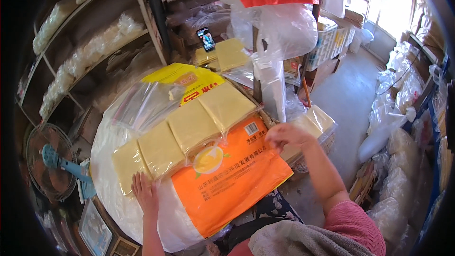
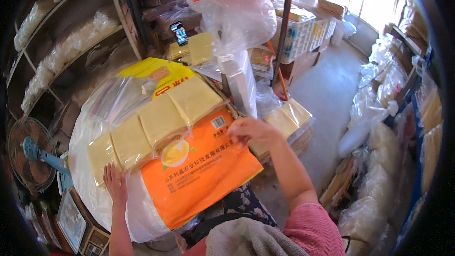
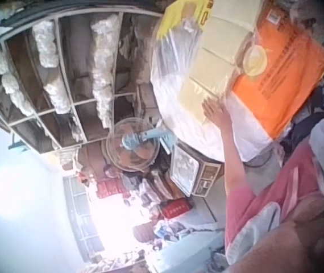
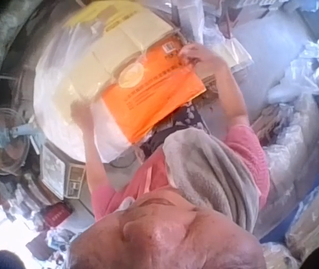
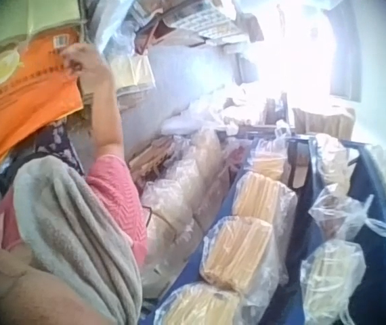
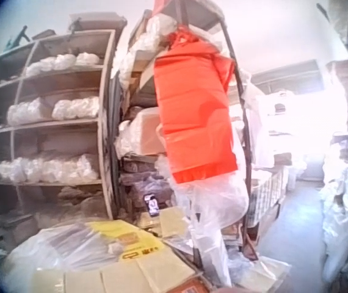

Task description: The person places stacks of yellow sheets into plastic bags and applies red labels to the bags. The bags are then placed in a pile on the table.

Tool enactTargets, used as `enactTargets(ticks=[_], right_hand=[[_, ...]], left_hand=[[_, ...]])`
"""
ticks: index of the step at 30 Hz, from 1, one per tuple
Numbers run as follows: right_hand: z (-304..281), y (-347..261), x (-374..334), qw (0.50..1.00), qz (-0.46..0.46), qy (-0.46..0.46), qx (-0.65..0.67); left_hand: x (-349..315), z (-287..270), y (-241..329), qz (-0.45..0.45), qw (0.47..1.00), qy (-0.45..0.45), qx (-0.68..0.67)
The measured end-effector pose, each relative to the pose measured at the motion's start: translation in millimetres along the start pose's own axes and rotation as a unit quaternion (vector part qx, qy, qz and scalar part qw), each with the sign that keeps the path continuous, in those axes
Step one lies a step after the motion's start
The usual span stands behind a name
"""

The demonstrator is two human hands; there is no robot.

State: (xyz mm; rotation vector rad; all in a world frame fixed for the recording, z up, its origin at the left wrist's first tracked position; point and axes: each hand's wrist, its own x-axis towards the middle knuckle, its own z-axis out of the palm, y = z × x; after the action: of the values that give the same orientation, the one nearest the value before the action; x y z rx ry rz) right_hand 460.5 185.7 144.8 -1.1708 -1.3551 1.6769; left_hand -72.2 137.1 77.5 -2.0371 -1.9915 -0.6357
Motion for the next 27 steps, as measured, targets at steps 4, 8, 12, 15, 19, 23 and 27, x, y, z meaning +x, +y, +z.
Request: enactTargets(ticks=[4, 8, 12, 15, 19, 23, 27], right_hand=[[-133, 46, 20, 0.955, -0.075, 0.271, 0.097], [-219, 56, 77, 0.881, -0.066, 0.437, 0.168], [-310, 66, 139, 0.887, -0.009, 0.449, 0.11], [-336, 63, 173, 0.831, -0.018, 0.524, 0.185], [-341, 64, 183, 0.894, -0.004, 0.428, 0.132], [-281, 32, 169, 0.923, 0.037, 0.375, 0.075], [-284, 33, 135, 0.923, -0.008, 0.384, -0.001]], left_hand=[[-10, 32, -2, -0.017, 0.999, -0.028, 0.041], [-7, 22, 17, -0.024, 0.998, -0.012, 0.058], [-5, 25, 13, -0.039, 0.998, -0.014, 0.052], [3, 28, 12, -0.039, 0.998, -0.027, 0.042], [5, 26, 17, -0.064, 0.996, -0.033, 0.048], [0, 25, 12, -0.067, 0.996, -0.032, 0.054], [-1, 25, 11, -0.07, 0.996, -0.033, 0.04]])
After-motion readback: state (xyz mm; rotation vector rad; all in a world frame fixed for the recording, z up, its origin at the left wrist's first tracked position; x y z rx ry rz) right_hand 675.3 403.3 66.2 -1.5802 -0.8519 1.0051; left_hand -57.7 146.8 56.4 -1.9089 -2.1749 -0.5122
